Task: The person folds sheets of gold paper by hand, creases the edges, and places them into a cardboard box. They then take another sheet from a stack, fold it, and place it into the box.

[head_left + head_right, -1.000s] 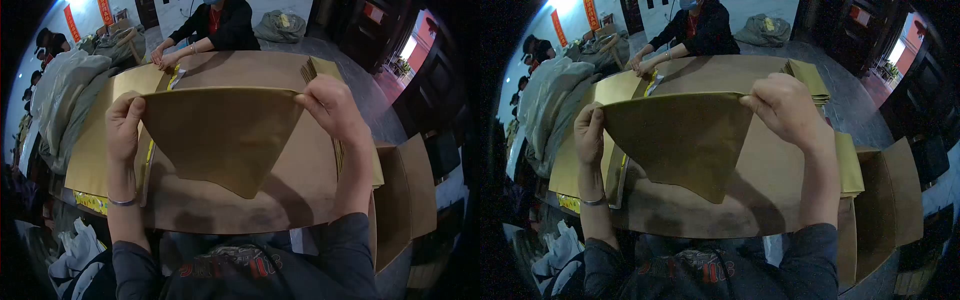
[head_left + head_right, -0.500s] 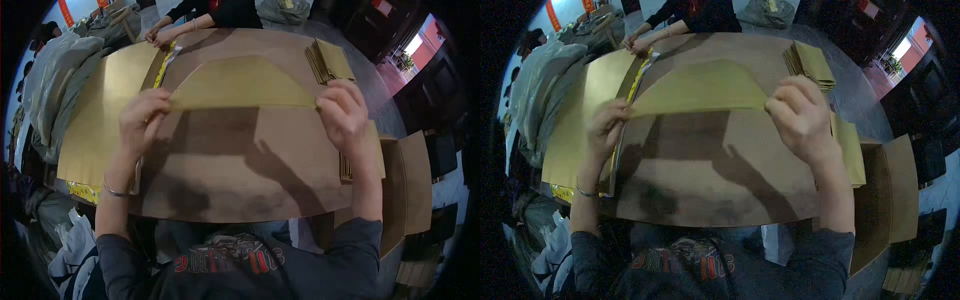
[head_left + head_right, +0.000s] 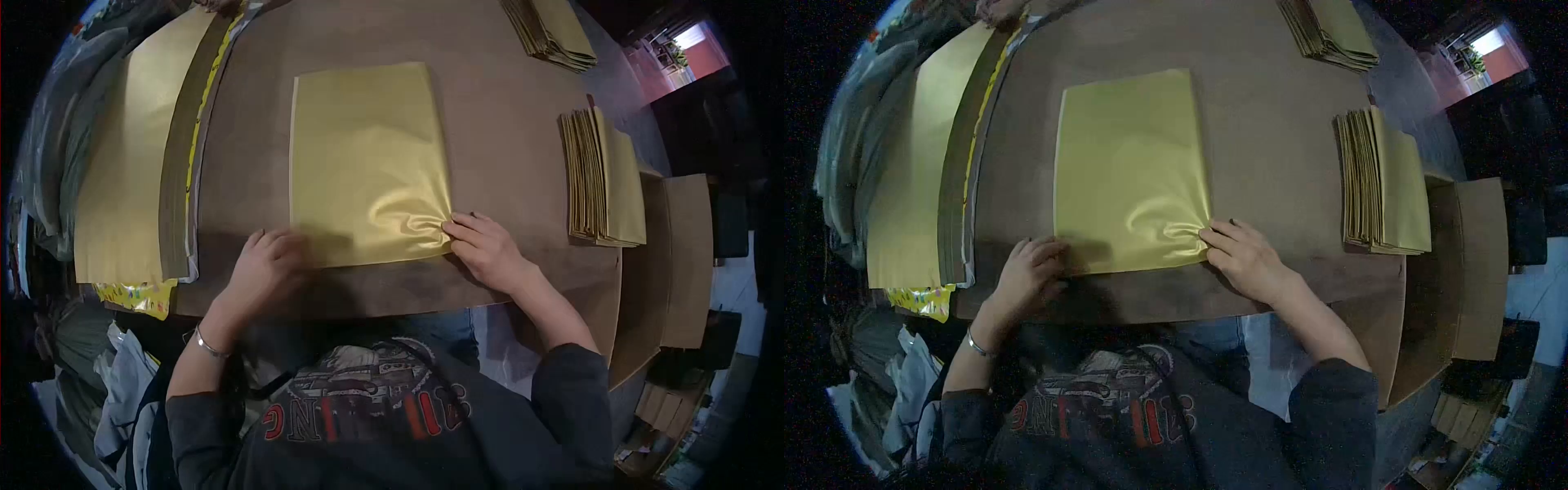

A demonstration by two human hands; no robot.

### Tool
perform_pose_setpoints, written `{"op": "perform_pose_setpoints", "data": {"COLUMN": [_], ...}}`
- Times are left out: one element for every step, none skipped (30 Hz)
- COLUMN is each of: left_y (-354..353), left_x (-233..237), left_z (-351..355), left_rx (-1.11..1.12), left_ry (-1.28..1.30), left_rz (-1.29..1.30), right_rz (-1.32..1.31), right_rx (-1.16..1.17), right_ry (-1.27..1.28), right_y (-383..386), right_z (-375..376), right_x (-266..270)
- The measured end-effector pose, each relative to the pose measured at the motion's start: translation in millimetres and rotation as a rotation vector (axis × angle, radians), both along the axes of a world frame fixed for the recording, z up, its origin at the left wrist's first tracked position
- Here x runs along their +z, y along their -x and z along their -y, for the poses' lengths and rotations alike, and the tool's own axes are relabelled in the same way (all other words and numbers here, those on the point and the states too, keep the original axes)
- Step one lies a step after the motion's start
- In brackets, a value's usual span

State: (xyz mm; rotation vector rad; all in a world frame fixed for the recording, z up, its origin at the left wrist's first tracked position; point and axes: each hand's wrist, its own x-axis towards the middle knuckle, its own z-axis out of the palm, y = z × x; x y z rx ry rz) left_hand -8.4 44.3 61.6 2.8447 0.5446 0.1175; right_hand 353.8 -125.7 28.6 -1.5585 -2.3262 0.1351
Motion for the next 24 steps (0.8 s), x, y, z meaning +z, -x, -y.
{"op": "perform_pose_setpoints", "data": {"left_y": [-6, -11, -15, -21, -31, -38, -46, -55, -67, -80, -92, -103, -112, -118, -124, -128, -133, -136, -134, -134, -135, -134, -135, -136], "left_x": [8, 16, 22, 21, 13, 4, -6, -13, -17, -21, -25, -30, -35, -37, -40, -45, -52, -52, -50, -52, -53, -53, -53, -52], "left_z": [2, 2, 1, -1, -3, -4, -2, 3, 9, 14, 19, 25, 30, 34, 36, 37, 40, 42, 45, 47, 49, 51, 53, 53], "left_rx": [0.006, 0.014, 0.026, 0.046, 0.022, -0.006, -0.054, -0.042, -0.106, -0.171, -0.161, -0.163, -0.165, -0.161, -0.158, -0.148, -0.147, -0.150, -0.152, -0.125, -0.105, -0.098, -0.089, -0.080], "left_ry": [0.005, 0.061, 0.116, 0.110, 0.123, 0.145, 0.179, 0.170, 0.198, 0.237, 0.232, 0.212, 0.192, 0.203, 0.215, 0.180, 0.180, 0.188, 0.145, 0.154, 0.161, 0.181, 0.173, 0.161], "left_rz": [-0.006, -0.033, -0.063, -0.069, -0.085, -0.098, 0.024, 0.031, 0.179, 0.324, 0.331, 0.360, 0.386, 0.413, 0.440, 0.402, 0.400, 0.398, 0.372, 0.366, 0.360, 0.372, 0.352, 0.333], "right_rz": [0.001, -0.003, 0.005, 0.014, 0.043, 0.042, 0.042, 0.046, 0.046, 0.050, 0.053, 0.059, 0.067, 0.074, 0.080, 0.083, 0.119, 0.124, 0.118, 0.107, 0.101, 0.100, 0.052, 0.007], "right_rx": [0.008, 0.023, 0.021, 0.018, 0.018, 0.036, 0.023, 0.009, 0.009, 0.019, -0.004, -0.023, -0.017, -0.003, 0.012, 0.024, 0.032, 0.037, 0.045, 0.050, 0.042, 0.029, 0.023, 0.017], "right_ry": [-0.005, -0.011, -0.001, 0.006, 0.002, 0.002, -0.004, -0.021, 0.014, 0.016, 0.012, 0.005, 0.022, 0.013, 0.024, 0.040, 0.013, 0.014, 0.034, 0.062, 0.090, 0.102, 0.126, 0.145], "right_y": [1, 1, 2, 2, -1, 2, 4, 4, 4, 5, 6, 7, 8, 9, 8, 6, -1, -1, 1, 1, 1, 2, 1, -1], "right_z": [-1, -2, -3, -3, -2, -3, -3, -3, -3, -3, -2, -4, -5, -6, -6, -5, -2, -4, -4, -4, -4, -2, 0, 0], "right_x": [3, 5, 7, 7, 2, 3, 5, 6, 7, 8, 7, 8, 12, 13, 13, 13, 1, 3, 5, 8, 12, 12, 13, 13]}}
